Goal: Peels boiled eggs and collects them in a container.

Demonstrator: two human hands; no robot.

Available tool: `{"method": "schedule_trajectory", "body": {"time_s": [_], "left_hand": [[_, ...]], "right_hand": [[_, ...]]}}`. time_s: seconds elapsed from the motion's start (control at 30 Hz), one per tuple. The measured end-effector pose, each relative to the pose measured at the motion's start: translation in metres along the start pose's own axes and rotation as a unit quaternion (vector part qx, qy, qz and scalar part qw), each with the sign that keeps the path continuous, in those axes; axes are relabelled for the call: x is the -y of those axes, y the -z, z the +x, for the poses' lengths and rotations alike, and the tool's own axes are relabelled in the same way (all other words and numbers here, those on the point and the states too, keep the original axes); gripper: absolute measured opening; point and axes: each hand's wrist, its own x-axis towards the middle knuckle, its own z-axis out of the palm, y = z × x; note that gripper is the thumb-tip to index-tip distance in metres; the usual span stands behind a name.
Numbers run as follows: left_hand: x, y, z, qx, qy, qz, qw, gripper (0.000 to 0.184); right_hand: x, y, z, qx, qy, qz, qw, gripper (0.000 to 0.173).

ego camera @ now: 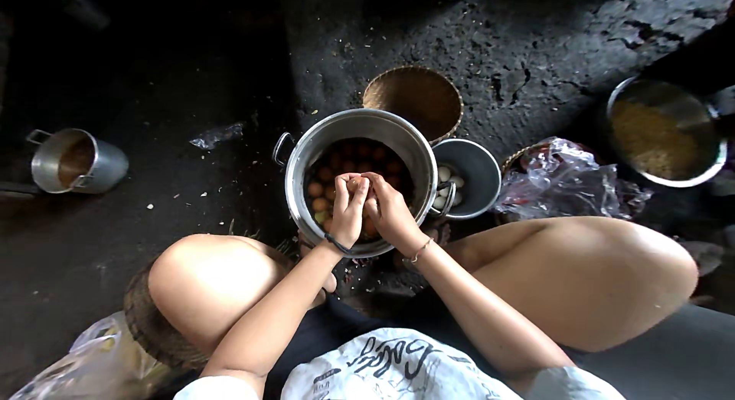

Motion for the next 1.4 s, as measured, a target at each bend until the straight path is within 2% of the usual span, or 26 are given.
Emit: {"method": "schedule_trajectory", "body": {"time_s": [0.17, 0.3, 0.4, 0.6, 0.8, 1.03, 1.17, 1.3, 1.4], "left_hand": [[-0.002, 0.005, 0.0, 0.011, 0.034, -0.022, 0.999, 0.041], [0.003, 0.01, 0.008, -0.005, 0.065, -0.086, 0.994, 0.046], [0.004, 0.011, 0.009, -0.002, 0.038, -0.087, 0.995, 0.043], [0.0, 0.006, 0.007, -0.018, -0.018, 0.021, 0.999, 0.041], [0.005, 0.014, 0.012, -0.021, -0.044, 0.113, 0.992, 0.039], [0.003, 0.019, 0.016, -0.02, -0.045, 0.195, 0.98, 0.04], [0.005, 0.017, 0.015, -0.026, -0.034, 0.175, 0.984, 0.041], [0.001, 0.016, 0.012, -0.025, -0.021, 0.087, 0.996, 0.041], [-0.002, 0.013, 0.011, -0.029, -0.002, 0.071, 0.997, 0.045]], "right_hand": [[-0.003, 0.0, 0.001, -0.039, 0.019, 0.035, 0.998, 0.037], [-0.006, 0.012, 0.005, 0.007, -0.038, 0.187, 0.982, 0.04], [-0.007, 0.018, 0.007, 0.034, -0.03, 0.237, 0.971, 0.039], [-0.008, 0.008, 0.006, -0.002, 0.037, 0.118, 0.992, 0.03], [-0.009, 0.005, 0.004, 0.026, 0.022, 0.093, 0.995, 0.029], [-0.007, -0.004, -0.001, 0.003, 0.04, 0.05, 0.998, 0.024], [-0.007, -0.007, -0.002, -0.02, 0.049, 0.054, 0.997, 0.023], [-0.008, -0.005, -0.001, -0.004, 0.035, 0.119, 0.992, 0.037], [-0.008, -0.006, 0.0, -0.005, 0.036, 0.122, 0.992, 0.038]]}}
